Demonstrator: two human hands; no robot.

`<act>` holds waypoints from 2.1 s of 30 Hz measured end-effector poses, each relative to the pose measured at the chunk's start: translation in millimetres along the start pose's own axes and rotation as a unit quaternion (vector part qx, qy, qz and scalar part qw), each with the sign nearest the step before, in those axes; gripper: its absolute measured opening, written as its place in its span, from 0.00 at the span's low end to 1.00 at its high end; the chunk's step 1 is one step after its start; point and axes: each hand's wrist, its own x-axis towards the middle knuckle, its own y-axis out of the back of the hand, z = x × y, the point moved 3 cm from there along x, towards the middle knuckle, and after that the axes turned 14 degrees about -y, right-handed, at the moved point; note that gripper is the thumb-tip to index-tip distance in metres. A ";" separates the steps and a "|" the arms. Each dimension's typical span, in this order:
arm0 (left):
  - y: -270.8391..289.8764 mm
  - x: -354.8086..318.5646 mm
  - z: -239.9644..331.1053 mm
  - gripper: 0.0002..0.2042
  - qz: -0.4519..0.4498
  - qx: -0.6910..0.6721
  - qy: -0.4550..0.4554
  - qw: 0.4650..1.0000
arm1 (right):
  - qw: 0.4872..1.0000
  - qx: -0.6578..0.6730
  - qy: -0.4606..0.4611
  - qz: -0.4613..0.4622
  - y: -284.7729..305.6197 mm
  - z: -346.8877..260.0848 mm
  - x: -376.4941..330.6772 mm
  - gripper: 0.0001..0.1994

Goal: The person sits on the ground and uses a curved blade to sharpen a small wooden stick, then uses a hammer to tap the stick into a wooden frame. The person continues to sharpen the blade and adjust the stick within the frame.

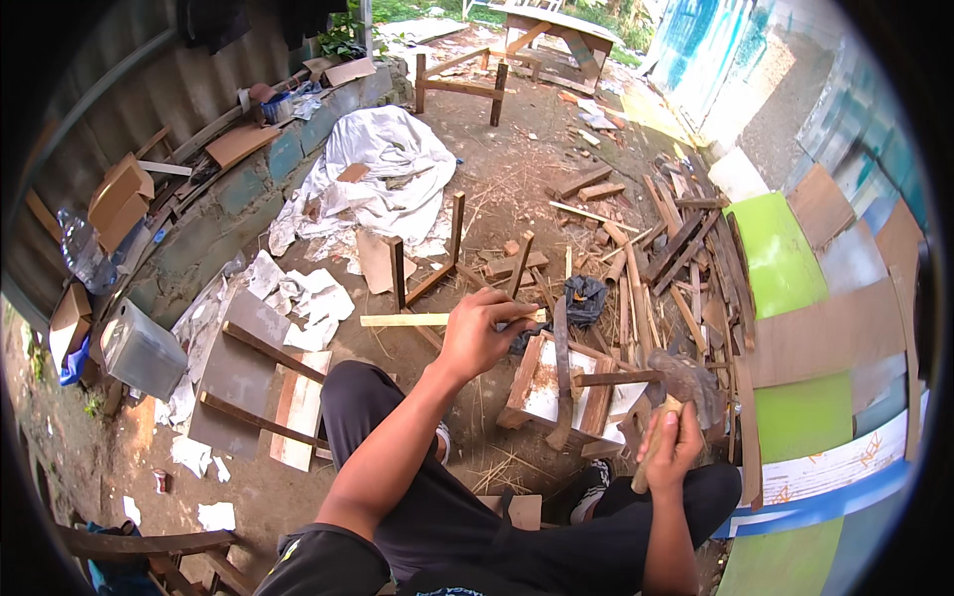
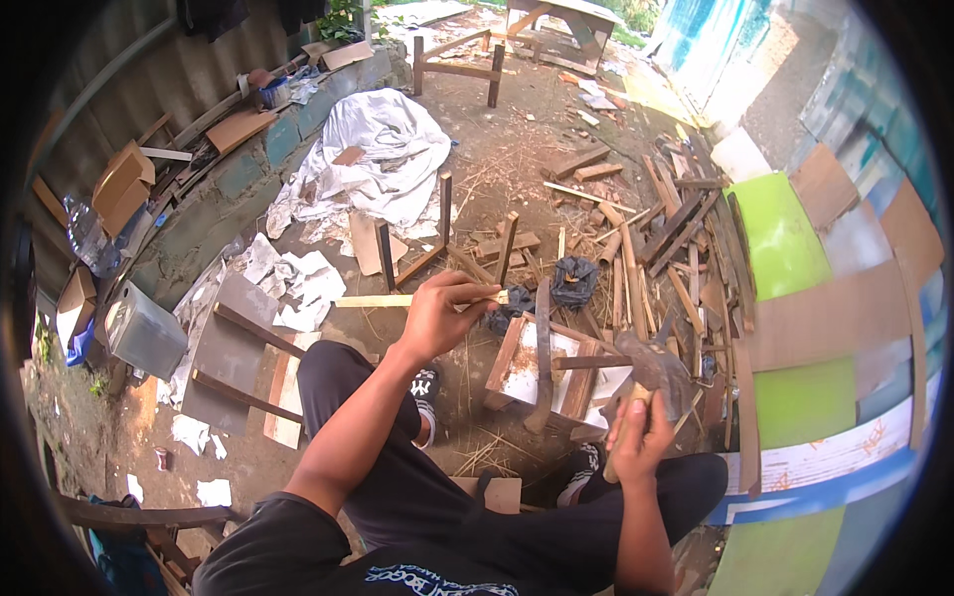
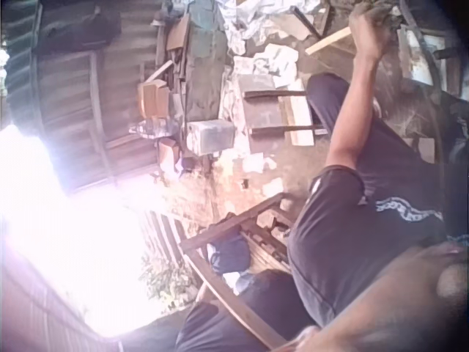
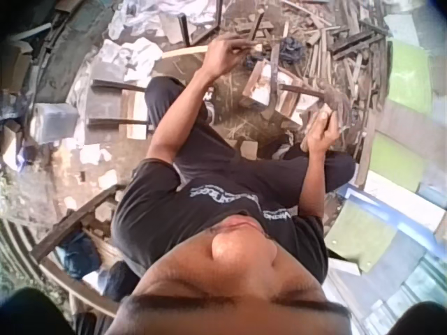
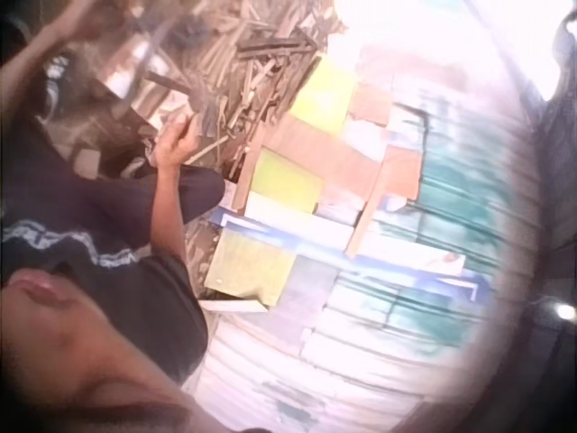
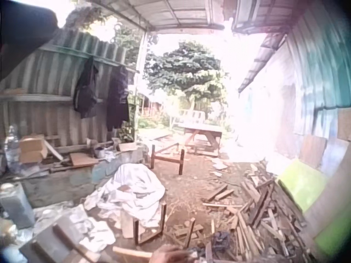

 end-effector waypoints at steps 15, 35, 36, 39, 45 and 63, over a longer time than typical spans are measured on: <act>75.6 -20.5 -2.1 0.12 0.104 0.140 -0.044 0.984 | 0.990 0.016 0.080 -0.117 -9.0 -230.2 4.3 0.22; 193.1 -2.2 -35.2 0.15 0.294 0.050 0.163 0.941 | 0.968 0.081 -0.023 -0.236 -118.9 -146.8 75.9 0.17; 202.3 6.4 -43.2 0.16 0.297 0.043 0.173 0.938 | 0.968 0.086 -0.031 -0.233 -126.6 -142.3 81.4 0.17; 217.2 23.9 -80.0 0.16 0.342 -0.061 0.206 0.915 | 0.967 0.097 -0.058 -0.227 -152.3 -124.5 102.8 0.16; 170.0 25.9 -200.6 0.17 0.419 -0.245 0.319 0.814 | 0.969 0.035 -0.115 -0.214 -224.1 -57.0 187.5 0.13; -120.2 -218.1 -457.4 0.14 0.490 -0.372 0.567 0.548 | 0.931 -0.043 -0.279 -0.230 -436.9 232.0 344.6 0.13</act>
